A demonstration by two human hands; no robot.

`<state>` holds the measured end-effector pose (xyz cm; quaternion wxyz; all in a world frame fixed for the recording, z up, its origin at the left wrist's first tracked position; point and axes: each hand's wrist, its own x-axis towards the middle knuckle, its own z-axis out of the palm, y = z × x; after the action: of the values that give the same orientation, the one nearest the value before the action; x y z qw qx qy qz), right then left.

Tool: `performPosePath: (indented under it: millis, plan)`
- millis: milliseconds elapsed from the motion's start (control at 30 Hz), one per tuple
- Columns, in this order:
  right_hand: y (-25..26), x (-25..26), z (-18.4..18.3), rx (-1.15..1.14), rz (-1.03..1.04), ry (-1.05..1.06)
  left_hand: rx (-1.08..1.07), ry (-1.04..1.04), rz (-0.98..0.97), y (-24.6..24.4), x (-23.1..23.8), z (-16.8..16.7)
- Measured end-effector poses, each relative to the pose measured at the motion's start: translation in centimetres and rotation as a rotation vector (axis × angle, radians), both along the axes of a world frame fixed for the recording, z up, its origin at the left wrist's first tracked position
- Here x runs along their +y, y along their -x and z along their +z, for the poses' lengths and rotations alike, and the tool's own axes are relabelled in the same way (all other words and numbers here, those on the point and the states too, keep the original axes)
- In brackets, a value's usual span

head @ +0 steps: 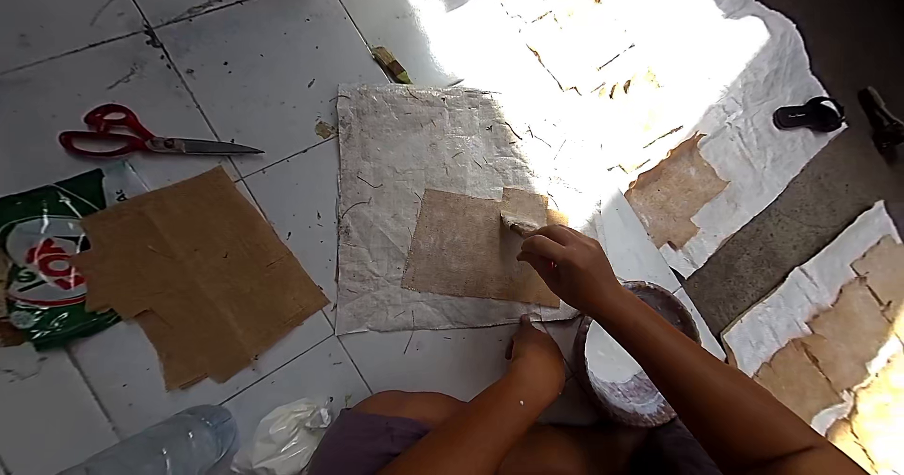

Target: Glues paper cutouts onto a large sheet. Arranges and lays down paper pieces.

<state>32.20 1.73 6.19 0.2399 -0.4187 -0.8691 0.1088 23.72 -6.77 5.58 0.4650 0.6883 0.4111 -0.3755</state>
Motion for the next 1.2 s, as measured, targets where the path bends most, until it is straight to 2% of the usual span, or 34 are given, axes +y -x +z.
performPosePath:
  millis: [100,167,267,333,400,500,567,667,833,967,1100,1200]
  plan:
    - [0.5,1.3,-1.7,0.025,-0.045,-0.065,0.002,-0.033,-0.062,-0.2,-0.2,-0.2]
    - [0.9,1.1,-3.1,-0.009,-0.012,-0.019,-0.003,-0.045,-0.077,-0.1,-0.3,0.0]
    - [1.1,-0.4,-1.5,-0.041,0.033,0.033,-0.016,-0.021,-0.024,0.3,0.0,0.1]
    - [1.3,-0.5,-0.2,-0.033,-0.018,0.004,-0.002,-0.001,0.027,0.1,0.0,-0.1]
    - [1.6,0.2,-0.9,-0.047,-0.062,-0.043,0.005,-0.018,-0.013,-0.1,-0.1,-0.1]
    - [2.2,0.2,-3.1,-0.120,0.013,0.006,-0.018,-0.049,-0.077,0.1,-0.2,0.1]
    - [2.5,-0.4,-2.1,-0.116,0.058,0.032,-0.027,-0.028,-0.044,0.3,-0.1,0.1]
    - [2.2,-0.1,-0.2,-0.045,-0.018,0.007,-0.004,-0.005,-0.006,0.0,0.0,0.0]
    - [1.9,0.3,-3.2,-0.027,-0.055,0.018,-0.017,-0.048,-0.081,0.1,-0.3,0.2]
    - [0.8,-1.1,-0.2,0.034,-0.128,-0.002,-0.004,-0.015,-0.016,0.2,0.0,0.1]
    - [-1.2,-0.5,-3.2,0.111,-0.269,-0.036,0.009,-0.044,-0.046,0.0,-0.2,0.3]
    - [-0.6,-1.9,-2.3,0.073,-0.241,-0.010,0.006,-0.051,-0.081,0.3,-0.2,0.3]
